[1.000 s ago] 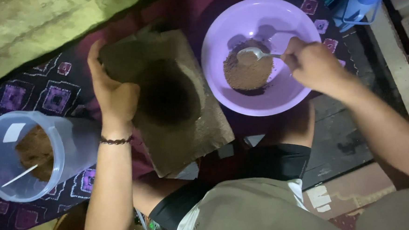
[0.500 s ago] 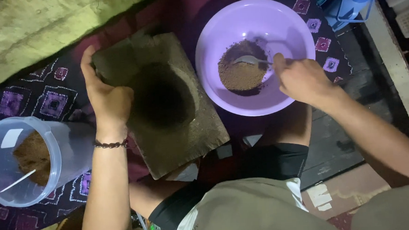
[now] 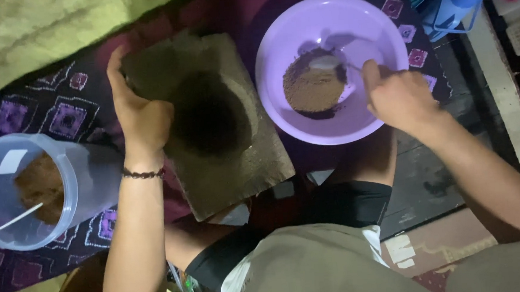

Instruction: The person grinds a brown powder on a stone slab using a pestle and transfers the ground powder into a purple bowl with a spoon. They repeat the grinding and transferring process multiple times.

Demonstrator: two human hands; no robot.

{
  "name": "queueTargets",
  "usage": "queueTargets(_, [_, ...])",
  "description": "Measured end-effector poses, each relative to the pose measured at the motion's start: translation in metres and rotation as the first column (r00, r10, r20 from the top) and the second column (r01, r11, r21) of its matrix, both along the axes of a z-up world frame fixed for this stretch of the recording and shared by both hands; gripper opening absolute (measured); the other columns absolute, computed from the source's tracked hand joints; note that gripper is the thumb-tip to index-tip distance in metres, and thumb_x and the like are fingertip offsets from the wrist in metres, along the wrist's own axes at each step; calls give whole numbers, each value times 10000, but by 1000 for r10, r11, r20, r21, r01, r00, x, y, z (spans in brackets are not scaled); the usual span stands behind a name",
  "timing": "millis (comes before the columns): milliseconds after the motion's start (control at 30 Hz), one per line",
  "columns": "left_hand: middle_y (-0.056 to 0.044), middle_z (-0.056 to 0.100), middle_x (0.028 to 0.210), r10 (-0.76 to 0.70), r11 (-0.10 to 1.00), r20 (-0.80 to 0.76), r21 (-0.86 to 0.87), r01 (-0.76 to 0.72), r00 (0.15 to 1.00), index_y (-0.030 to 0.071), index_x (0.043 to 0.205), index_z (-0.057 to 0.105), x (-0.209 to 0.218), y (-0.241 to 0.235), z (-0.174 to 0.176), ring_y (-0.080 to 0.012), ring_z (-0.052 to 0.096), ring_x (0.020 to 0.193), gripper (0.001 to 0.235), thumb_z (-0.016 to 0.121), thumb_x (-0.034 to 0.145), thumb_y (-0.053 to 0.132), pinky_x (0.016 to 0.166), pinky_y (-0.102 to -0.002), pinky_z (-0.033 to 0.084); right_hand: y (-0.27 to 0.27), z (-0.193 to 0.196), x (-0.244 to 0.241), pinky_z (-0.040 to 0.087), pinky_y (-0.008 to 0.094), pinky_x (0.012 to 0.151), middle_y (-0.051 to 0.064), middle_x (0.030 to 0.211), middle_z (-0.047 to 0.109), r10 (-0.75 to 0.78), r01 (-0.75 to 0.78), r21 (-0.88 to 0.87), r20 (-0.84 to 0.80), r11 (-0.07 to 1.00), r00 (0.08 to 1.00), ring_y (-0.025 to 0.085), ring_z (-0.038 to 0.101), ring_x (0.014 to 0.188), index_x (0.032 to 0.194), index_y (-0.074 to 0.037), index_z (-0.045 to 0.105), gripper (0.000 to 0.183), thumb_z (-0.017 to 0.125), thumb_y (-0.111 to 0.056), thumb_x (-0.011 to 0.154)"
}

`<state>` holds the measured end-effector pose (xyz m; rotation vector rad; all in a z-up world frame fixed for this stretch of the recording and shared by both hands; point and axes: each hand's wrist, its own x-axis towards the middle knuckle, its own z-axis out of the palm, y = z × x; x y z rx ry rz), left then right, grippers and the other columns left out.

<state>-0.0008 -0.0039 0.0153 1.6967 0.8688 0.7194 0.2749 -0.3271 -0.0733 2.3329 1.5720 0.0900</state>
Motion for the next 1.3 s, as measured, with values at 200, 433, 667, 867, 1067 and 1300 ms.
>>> queueTargets(200, [-183,561,1242,-65,996,57,71,61,996,110,1503,347,-3,3,-7,-182,618,963,893,476,688,-232,652,-224,518,0,-19,5,594,412,412,46,640,664,34,-35,10,30,999,999,267,694,470,1303,-8,507,518,667,-180,841])
queueTargets(433, [-190,551,1196,-81,996,107,45,76,991,151,1504,355,-7,7,-12,-187,607,902,929,465,668,-239,592,-226,474,11,42,-3,449,371,410,-4,527,495,78,-103,250,109,963,991,233,545,412,1118,-74,512,158,605,-143,1011])
queueTargets(667, [-135,441,1341,-83,986,74,154,71,994,93,1473,364,-7,4,-8,-224,562,1110,888,480,655,-232,813,-245,551,114,103,-81,358,378,352,-3,556,479,210,-208,55,-452,977,867,198,482,415,1186,-41,521,210,367,-141,1086])
queueTargets(867, [-116,404,1278,-107,979,137,189,80,985,92,1471,374,-7,4,-13,-214,503,1136,852,465,669,-180,903,-256,510,163,55,-108,364,282,246,-1,523,475,582,-549,212,-148,808,800,119,466,346,967,-10,526,80,514,-8,1046])
queueTargets(1067, [-138,559,1228,-33,997,65,75,28,997,147,1493,360,-6,-2,-1,-191,600,1047,861,475,686,-131,787,-236,557,154,67,-114,339,309,256,-19,459,484,534,-556,-7,-268,831,802,135,488,314,1044,-8,539,164,482,98,934])
queueTargets(1300, [-155,512,1371,-57,994,101,101,46,993,144,1467,365,-5,0,-6,-229,552,1167,862,471,646,-96,913,-251,547,145,67,-114,254,249,213,-93,410,320,464,-472,-97,-91,876,881,60,354,246,1347,42,504,363,515,-39,993])
